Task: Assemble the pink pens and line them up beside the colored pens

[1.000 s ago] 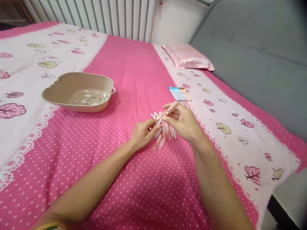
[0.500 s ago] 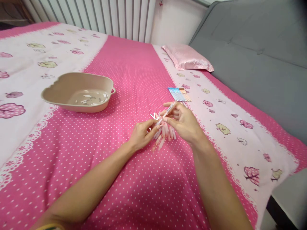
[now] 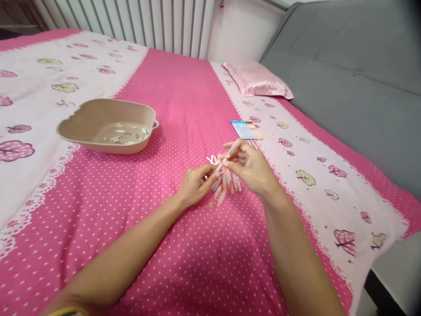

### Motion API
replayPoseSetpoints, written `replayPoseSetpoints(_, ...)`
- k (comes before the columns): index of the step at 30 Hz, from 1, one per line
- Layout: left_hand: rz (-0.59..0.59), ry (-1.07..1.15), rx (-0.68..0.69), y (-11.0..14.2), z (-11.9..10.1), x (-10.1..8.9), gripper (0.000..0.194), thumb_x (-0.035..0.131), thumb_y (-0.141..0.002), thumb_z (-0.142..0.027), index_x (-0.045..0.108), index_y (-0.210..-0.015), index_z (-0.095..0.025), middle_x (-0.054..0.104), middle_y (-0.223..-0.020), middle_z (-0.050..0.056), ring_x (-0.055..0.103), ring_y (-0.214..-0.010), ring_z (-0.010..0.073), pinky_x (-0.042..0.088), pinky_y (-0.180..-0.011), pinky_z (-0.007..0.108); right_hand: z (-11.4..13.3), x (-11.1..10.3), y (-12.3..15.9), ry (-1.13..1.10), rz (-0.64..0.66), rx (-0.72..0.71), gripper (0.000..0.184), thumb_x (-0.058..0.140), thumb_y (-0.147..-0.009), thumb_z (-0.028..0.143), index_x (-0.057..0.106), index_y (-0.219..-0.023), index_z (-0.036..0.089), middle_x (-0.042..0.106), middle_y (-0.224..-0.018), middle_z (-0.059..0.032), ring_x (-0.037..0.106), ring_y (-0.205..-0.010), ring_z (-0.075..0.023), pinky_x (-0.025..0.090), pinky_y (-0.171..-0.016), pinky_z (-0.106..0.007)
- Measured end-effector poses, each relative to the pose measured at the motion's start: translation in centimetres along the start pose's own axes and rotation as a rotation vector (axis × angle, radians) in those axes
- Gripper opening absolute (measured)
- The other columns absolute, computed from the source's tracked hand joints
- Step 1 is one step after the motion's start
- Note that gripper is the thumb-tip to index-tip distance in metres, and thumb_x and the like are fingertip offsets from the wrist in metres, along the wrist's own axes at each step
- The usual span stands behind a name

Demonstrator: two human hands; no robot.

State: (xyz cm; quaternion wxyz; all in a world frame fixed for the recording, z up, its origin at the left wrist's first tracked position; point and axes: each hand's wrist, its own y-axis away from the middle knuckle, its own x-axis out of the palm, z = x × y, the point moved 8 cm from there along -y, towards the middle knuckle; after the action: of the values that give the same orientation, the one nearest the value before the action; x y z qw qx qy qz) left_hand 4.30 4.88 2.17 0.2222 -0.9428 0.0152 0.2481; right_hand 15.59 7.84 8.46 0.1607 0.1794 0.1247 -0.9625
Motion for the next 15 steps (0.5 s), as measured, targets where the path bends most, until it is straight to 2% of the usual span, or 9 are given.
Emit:
replayPoseSetpoints(6, -0.004, -0.006, 0.006, 0.00, -0.04, 0.02, 0.027, 0.049, -0.089, -0.036, 0.063, -0.095, -0.014, 0.063, -0.067, 0.000, 0.051, -0.055, 0.0097, 0.038, -0.054, 0.021, -0.07, -0.26, -0.06, 0.052, -0.031, -0.010, 0.018, 0.066, -0.072, 0.017, 0.058, -0.088, 0.017, 0.066, -0.101, -0.0081, 0.065, -0.087, -0.0187, 0.051, -0.079, -0.035)
replayPoseSetpoints(15, -0.004, -0.004, 0.021, -0.05, -0.23, -0.09, 0.026, 0.048, -0.089, -0.036, 0.063, -0.090, -0.014, 0.063, -0.066, 0.000, 0.051, -0.054, 0.0088, 0.037, -0.054, 0.020, -0.31, -0.38, -0.13, 0.156, -0.075, -0.039, 0.017, 0.067, -0.072, 0.022, 0.057, -0.085, 0.017, 0.067, -0.085, -0.0045, 0.064, -0.078, -0.0176, 0.050, -0.070, -0.031)
